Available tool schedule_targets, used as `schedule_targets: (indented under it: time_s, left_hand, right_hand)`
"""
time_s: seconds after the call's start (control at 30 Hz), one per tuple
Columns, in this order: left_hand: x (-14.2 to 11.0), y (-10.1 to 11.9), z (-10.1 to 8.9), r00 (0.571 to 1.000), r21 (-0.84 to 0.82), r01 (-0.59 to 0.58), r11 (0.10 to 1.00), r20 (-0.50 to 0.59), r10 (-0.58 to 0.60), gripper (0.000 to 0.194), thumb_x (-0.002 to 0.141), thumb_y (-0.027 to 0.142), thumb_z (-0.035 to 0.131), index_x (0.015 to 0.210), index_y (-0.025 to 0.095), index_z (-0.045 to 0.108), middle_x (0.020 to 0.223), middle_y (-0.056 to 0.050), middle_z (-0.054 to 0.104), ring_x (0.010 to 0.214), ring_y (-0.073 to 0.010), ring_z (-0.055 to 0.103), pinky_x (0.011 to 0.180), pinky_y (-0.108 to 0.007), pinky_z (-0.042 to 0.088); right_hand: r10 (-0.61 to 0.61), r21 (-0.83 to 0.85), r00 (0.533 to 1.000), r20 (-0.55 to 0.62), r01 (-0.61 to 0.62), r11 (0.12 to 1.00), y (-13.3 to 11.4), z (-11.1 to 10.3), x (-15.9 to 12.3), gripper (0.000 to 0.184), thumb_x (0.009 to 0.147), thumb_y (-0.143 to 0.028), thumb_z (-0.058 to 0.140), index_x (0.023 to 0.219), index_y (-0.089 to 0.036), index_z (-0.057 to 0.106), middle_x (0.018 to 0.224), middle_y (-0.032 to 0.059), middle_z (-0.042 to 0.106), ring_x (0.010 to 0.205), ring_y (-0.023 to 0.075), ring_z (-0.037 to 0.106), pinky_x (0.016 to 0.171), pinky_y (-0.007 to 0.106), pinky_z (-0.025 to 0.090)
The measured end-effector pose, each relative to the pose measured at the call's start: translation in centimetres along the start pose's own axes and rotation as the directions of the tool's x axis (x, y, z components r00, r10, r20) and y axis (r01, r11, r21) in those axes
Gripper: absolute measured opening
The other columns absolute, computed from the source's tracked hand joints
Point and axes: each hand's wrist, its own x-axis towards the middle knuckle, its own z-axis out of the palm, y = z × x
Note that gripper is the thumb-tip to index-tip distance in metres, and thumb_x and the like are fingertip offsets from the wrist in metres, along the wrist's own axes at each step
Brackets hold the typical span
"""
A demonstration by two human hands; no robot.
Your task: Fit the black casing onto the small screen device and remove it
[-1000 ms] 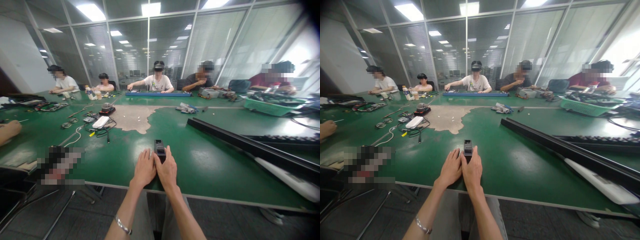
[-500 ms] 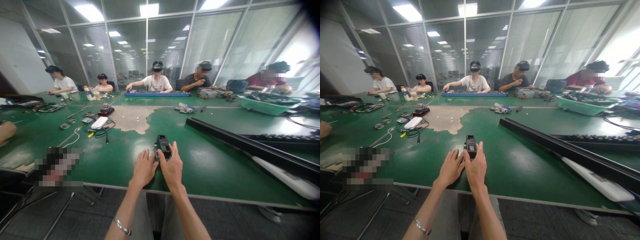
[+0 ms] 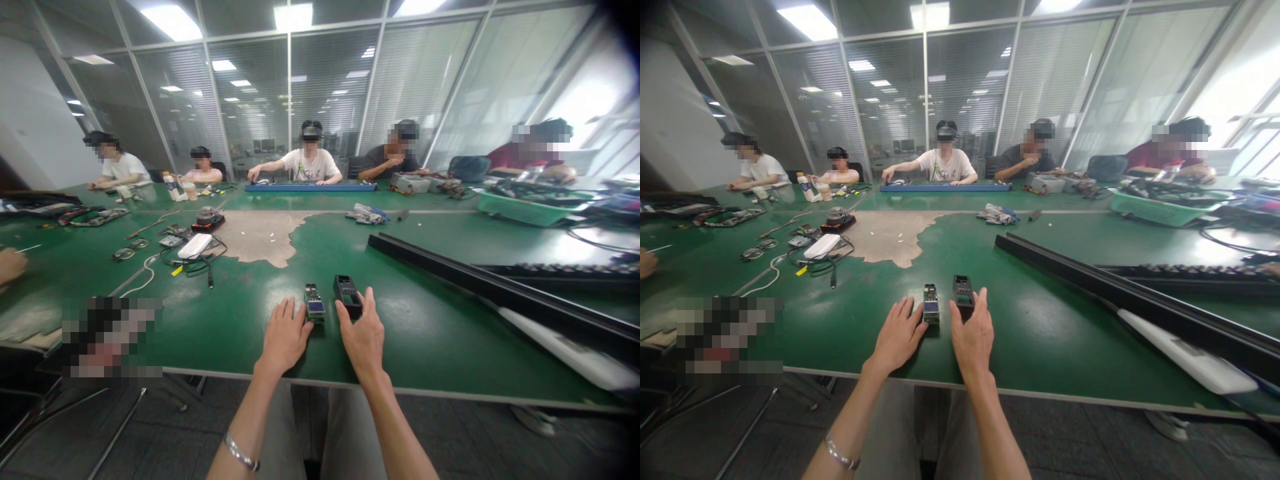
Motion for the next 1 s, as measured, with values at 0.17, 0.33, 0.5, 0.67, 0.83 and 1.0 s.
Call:
schedule_targets:
  time_s: [0.17, 0.33, 0.5, 0.67, 0.83, 1.0]
  left_hand:
    - [0.0, 0.1, -0.1, 1.000, 0.002, 0.005, 1.000, 0.007, -0.005, 0.051, 0.101, 0.046, 0.031, 0.144, 0.021, 0.041, 0.154, -0.014, 0.037, 0.144, -0.0298, 0.030, 0.116, -0.050, 0.026]
    - [0.0, 0.1, -0.2, 1.000, 0.014, 0.001, 1.000, 0.007, -0.001, 0.051, 0.102, 0.046, 0.030, 0.145, 0.020, 0.041, 0.153, -0.014, 0.039, 0.143, -0.0293, 0.031, 0.116, -0.051, 0.026]
    - [0.0, 0.1, -0.1, 1.000, 0.015, 0.000, 1.000, 0.003, 0.000, 0.052, 0.102, 0.046, 0.030, 0.145, 0.021, 0.040, 0.153, -0.014, 0.038, 0.143, -0.0297, 0.031, 0.116, -0.050, 0.025]
    - [0.0, -0.1, 0.1, 1.000, 0.027, 0.000, 1.000, 0.005, 0.000, 0.055, 0.101, 0.049, 0.029, 0.145, 0.019, 0.041, 0.153, -0.014, 0.039, 0.143, -0.0304, 0.032, 0.116, -0.051, 0.026]
    - [0.0, -0.2, 0.4, 1.000, 0.034, -0.008, 0.999, -0.004, 0.008, 0.060, 0.100, 0.053, 0.028, 0.144, 0.015, 0.041, 0.153, -0.015, 0.038, 0.143, -0.0307, 0.032, 0.116, -0.051, 0.026]
    - [0.0, 0.0, 0.2, 1.000, 0.033, 0.006, 0.999, -0.006, -0.005, 0.055, 0.101, 0.049, 0.029, 0.145, 0.018, 0.041, 0.154, -0.014, 0.038, 0.143, -0.0305, 0.032, 0.116, -0.051, 0.026]
  right_hand:
    - [-0.004, -0.025, 1.000, 0.030, 0.005, 1.000, 0.7, 0.2, -0.1, 0.084, 0.090, -0.055, 0.050, 0.152, -0.007, 0.021, 0.135, 0.0196, 0.057, 0.120, 0.0334, 0.055, 0.097, 0.045, 0.045]
    - [0.005, -0.050, 0.998, 0.055, -0.002, 0.999, 1.5, 0.7, -0.5, 0.086, 0.090, -0.053, 0.049, 0.153, -0.004, 0.017, 0.134, 0.0211, 0.057, 0.119, 0.0339, 0.054, 0.097, 0.046, 0.045]
    - [0.008, -0.076, 0.998, 0.068, -0.003, 0.997, 2.0, 0.9, -0.7, 0.089, 0.088, -0.050, 0.051, 0.152, 0.001, 0.014, 0.135, 0.0247, 0.055, 0.119, 0.0355, 0.053, 0.099, 0.047, 0.044]
    - [0.005, -0.073, 0.999, 0.052, -0.002, 0.997, 2.3, 1.1, -0.9, 0.094, 0.086, -0.051, 0.055, 0.152, 0.001, 0.014, 0.136, 0.0268, 0.053, 0.122, 0.0359, 0.051, 0.101, 0.048, 0.043]
    - [-0.008, -0.023, 1.000, 0.020, 0.009, 1.000, 2.4, 1.0, -0.9, 0.095, 0.084, -0.052, 0.058, 0.153, -0.003, 0.015, 0.138, 0.0258, 0.051, 0.124, 0.0360, 0.051, 0.102, 0.050, 0.043]
    - [-0.041, 0.012, 0.999, -0.015, 0.041, 0.999, 1.9, 0.8, -0.9, 0.088, 0.087, -0.050, 0.057, 0.153, -0.007, 0.018, 0.138, 0.0235, 0.052, 0.126, 0.0340, 0.051, 0.103, 0.049, 0.042]
